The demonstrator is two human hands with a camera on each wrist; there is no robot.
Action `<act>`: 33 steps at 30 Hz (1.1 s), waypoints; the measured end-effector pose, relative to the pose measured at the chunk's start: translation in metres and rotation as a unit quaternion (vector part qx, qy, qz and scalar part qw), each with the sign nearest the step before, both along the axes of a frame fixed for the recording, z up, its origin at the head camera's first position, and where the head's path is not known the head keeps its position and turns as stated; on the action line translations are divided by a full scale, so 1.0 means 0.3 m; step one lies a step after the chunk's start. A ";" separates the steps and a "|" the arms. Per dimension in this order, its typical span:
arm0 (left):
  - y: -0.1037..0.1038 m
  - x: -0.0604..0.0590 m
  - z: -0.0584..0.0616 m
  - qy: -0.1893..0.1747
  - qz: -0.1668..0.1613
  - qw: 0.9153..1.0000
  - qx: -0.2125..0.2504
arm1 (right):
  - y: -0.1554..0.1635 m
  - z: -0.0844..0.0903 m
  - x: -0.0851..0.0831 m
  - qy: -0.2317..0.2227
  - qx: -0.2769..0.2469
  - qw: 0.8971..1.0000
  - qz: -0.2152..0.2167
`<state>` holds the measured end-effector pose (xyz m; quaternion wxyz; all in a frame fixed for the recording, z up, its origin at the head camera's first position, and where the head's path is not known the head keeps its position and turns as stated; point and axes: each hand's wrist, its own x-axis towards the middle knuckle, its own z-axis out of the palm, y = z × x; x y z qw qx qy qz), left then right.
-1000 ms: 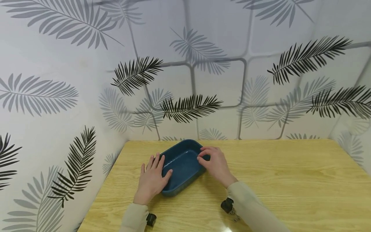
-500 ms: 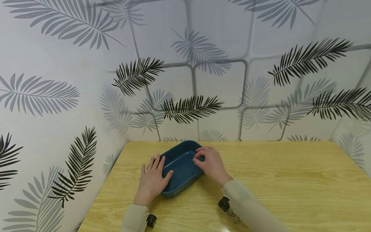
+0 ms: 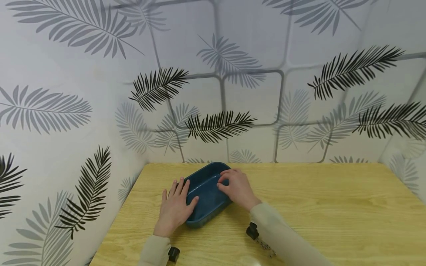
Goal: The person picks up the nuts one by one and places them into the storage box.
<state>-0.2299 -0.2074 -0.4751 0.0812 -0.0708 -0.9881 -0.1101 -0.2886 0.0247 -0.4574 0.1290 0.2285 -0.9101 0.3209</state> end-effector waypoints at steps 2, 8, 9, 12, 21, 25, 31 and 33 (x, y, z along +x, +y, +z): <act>-0.001 -0.002 0.001 -0.002 0.001 1.000 -0.001 | -0.009 0.003 -0.004 -0.006 0.009 1.000 0.002; -0.002 -0.003 0.001 -0.011 0.006 1.000 0.002 | -0.038 0.007 -0.021 -0.014 0.057 0.998 0.014; -0.002 -0.003 0.001 -0.012 0.007 1.000 0.001 | -0.042 0.006 -0.023 -0.012 0.066 0.998 0.016; -0.002 -0.002 -0.002 -0.010 0.006 1.000 0.002 | -0.054 0.005 -0.028 -0.005 0.082 0.996 0.025; -0.002 -0.005 -0.005 -0.008 0.008 1.000 0.002 | -0.071 -0.005 -0.039 0.000 0.115 0.993 0.034; 0.000 -0.004 0.001 -0.006 0.006 1.000 0.007 | -0.075 -0.011 -0.044 -0.015 0.127 0.991 0.029; -0.001 -0.006 -0.004 -0.005 0.005 1.000 0.004 | -0.082 -0.027 -0.051 -0.034 0.131 0.990 0.026; -0.003 -0.008 -0.007 -0.004 0.004 1.000 0.004 | -0.085 -0.029 -0.054 -0.034 0.134 0.990 0.027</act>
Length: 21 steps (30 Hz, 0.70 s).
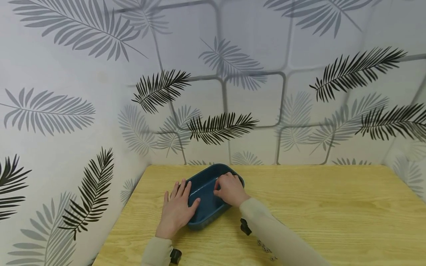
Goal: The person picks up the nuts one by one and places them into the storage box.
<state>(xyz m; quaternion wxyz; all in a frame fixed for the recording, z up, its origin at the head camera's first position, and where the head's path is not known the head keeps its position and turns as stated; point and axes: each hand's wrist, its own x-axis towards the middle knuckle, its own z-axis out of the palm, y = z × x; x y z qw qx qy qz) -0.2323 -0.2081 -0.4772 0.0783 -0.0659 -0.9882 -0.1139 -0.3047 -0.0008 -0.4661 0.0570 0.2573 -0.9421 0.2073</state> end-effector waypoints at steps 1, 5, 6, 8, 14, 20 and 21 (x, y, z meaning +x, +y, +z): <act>-0.001 -0.001 -0.001 0.001 0.000 1.000 0.000 | -0.002 0.000 -0.001 -0.001 0.002 1.000 0.001; -0.005 -0.001 -0.005 0.001 -0.002 1.000 0.002 | -0.004 -0.002 -0.003 -0.005 0.012 1.000 0.004; -0.006 -0.001 -0.005 0.001 -0.003 1.000 0.003 | -0.004 -0.002 -0.002 -0.007 0.014 1.000 0.005; -0.005 -0.001 -0.006 0.003 -0.003 1.000 0.002 | 0.000 0.000 0.001 -0.006 0.014 1.000 0.007; -0.001 -0.002 -0.001 0.009 -0.002 1.000 0.001 | 0.016 0.022 0.013 0.000 -0.004 1.000 0.018; 0.000 -0.002 -0.003 0.001 -0.002 1.000 -0.003 | 0.027 0.019 0.027 -0.003 -0.010 0.999 0.033; 0.000 -0.002 -0.003 0.000 -0.002 1.000 -0.004 | 0.030 0.018 0.030 0.000 -0.011 0.999 0.035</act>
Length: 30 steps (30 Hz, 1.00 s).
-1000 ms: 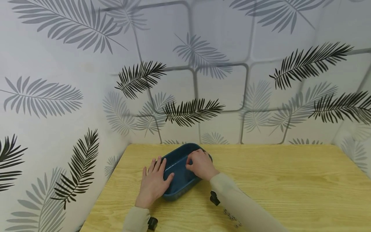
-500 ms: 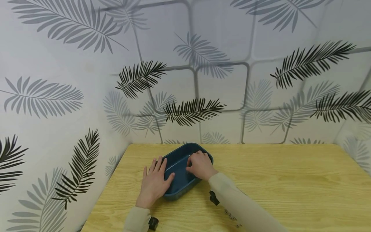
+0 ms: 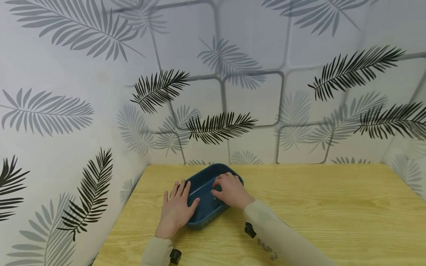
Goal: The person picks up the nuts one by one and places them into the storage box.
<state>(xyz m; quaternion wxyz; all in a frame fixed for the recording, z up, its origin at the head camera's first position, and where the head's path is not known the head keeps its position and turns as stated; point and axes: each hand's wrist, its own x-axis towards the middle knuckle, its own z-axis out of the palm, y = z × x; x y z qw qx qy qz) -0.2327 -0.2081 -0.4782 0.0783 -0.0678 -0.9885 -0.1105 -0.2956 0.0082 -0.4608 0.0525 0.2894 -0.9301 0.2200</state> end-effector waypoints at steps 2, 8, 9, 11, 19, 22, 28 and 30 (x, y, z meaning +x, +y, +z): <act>0.000 0.002 0.002 -0.002 0.001 1.000 -0.001 | 0.005 0.004 0.007 0.004 -0.008 1.000 0.003; 0.003 0.003 0.003 -0.003 -0.001 1.000 0.002 | 0.032 0.025 0.035 0.027 -0.024 0.999 -0.002; 0.003 0.003 0.004 -0.004 -0.001 1.000 0.002 | 0.037 0.027 0.040 0.031 -0.023 0.999 -0.005; 0.003 0.002 0.003 -0.006 0.001 1.000 -0.001 | 0.048 0.028 0.047 0.042 -0.022 0.999 -0.010; 0.002 0.003 -0.001 -0.006 0.002 1.000 0.000 | 0.092 0.033 0.068 0.053 -0.050 0.997 -0.025; 0.004 0.005 0.000 -0.003 0.002 1.000 0.003 | 0.112 0.036 0.075 0.064 -0.052 0.996 -0.027; 0.004 0.004 0.004 -0.002 0.000 1.000 0.004 | 0.163 0.039 0.095 0.083 -0.050 0.995 -0.028; 0.002 0.003 0.003 -0.002 0.001 1.000 0.002 | 0.181 0.039 0.104 0.084 -0.054 0.995 -0.027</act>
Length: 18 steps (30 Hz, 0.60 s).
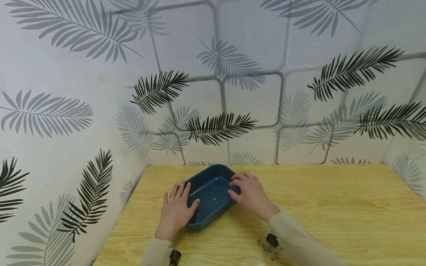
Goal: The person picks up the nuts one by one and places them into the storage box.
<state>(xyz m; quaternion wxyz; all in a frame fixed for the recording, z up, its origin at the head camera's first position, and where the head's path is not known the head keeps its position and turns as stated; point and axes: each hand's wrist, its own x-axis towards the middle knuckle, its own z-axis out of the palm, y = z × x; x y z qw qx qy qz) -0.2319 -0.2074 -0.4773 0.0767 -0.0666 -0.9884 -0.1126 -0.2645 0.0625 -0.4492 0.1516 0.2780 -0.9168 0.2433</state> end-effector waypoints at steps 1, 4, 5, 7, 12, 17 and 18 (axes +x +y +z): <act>0.000 0.000 -0.001 0.000 0.000 1.000 -0.001 | 0.010 -0.001 0.004 0.002 -0.001 1.000 -0.001; -0.001 0.000 -0.002 -0.001 -0.001 1.000 0.000 | 0.041 -0.006 0.012 0.010 0.000 1.000 -0.005; -0.001 0.001 -0.002 -0.002 -0.002 1.000 0.001 | 0.052 -0.008 0.014 0.014 0.000 1.000 -0.005; -0.002 0.003 -0.002 -0.003 -0.001 1.000 0.001 | 0.073 -0.013 0.017 0.023 0.002 1.000 -0.005; -0.005 0.003 -0.005 -0.001 -0.002 1.000 0.000 | 0.111 -0.020 0.025 0.034 0.000 0.999 -0.006; -0.005 -0.001 -0.011 0.004 -0.006 1.000 0.004 | 0.133 -0.019 0.034 0.044 -0.005 0.999 -0.009; -0.005 -0.002 -0.010 0.002 -0.005 1.000 0.004 | 0.137 -0.019 0.036 0.046 -0.006 0.999 -0.009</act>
